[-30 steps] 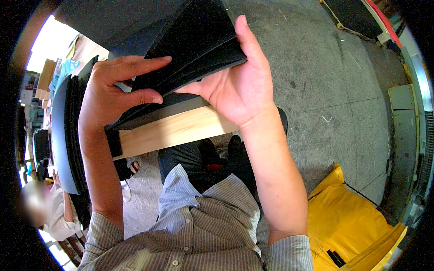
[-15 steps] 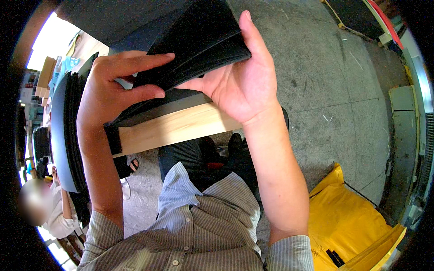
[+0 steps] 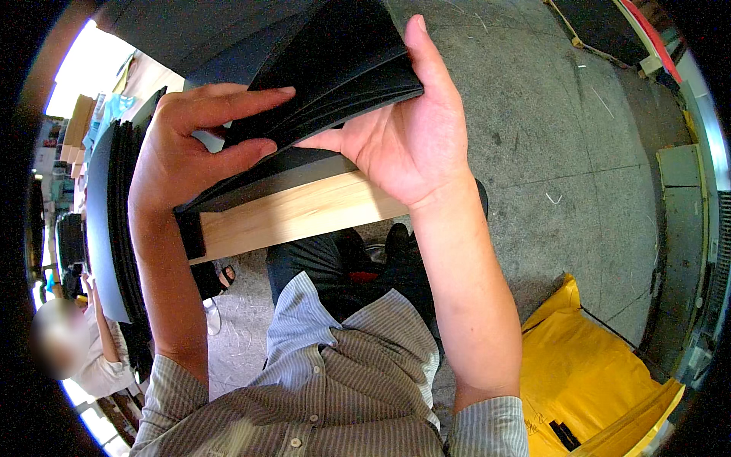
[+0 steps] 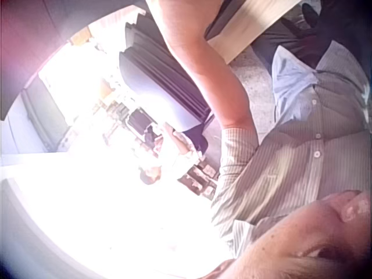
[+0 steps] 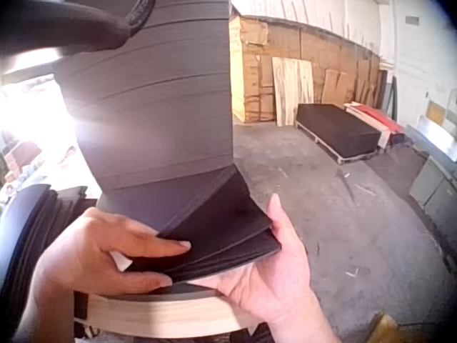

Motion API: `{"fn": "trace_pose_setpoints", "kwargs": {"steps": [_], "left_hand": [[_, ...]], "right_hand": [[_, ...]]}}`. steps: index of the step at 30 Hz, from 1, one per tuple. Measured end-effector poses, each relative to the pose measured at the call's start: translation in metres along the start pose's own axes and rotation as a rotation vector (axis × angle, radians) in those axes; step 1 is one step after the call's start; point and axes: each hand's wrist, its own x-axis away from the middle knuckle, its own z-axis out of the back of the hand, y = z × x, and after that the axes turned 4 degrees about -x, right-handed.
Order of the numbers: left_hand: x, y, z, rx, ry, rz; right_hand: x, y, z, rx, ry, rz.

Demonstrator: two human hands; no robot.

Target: The person repeatedly picks up small stacks of black rectangular sheets from a table and places them onto a larger pile on a wooden block. The person handles the sheets by hand, aligning them before stacking. A coworker is visible in the background performing similar tasks.

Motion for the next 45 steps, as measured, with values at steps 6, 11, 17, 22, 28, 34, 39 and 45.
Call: {"fn": "trace_pose_setpoints", "kwargs": {"steps": [6, 11, 17, 22, 28, 34, 39, 45], "left_hand": [[0.004, 0.006, -0.01, -0.148, 0.147, -0.133], [0.007, 0.009, -0.018, -0.249, 0.236, -0.181], [0.008, 0.006, -0.019, -0.279, 0.268, -0.199], [0.011, 0.007, -0.015, -0.243, 0.243, -0.181], [0.01, 0.007, -0.01, -0.186, 0.246, -0.177], [0.007, 0.011, -0.011, -0.149, 0.213, -0.193], [0.005, 0.015, -0.007, -0.179, 0.129, -0.17], [-0.001, 0.014, 0.001, -0.105, 0.058, -0.125]], "right_hand": [[0.001, 0.001, -0.006, -0.031, 0.062, -0.007], [0.006, 0.0, -0.01, -0.021, 0.117, -0.004], [0.004, 0.005, -0.016, 0.07, 0.167, 0.027], [0.003, 0.008, -0.026, 0.145, 0.247, 0.056], [0.002, 0.011, -0.036, 0.194, 0.332, 0.086], [0.006, 0.008, -0.036, 0.192, 0.319, 0.091], [0.006, 0.002, -0.027, 0.137, 0.208, 0.067], [0.008, 0.001, -0.021, 0.038, 0.191, 0.064]]}}
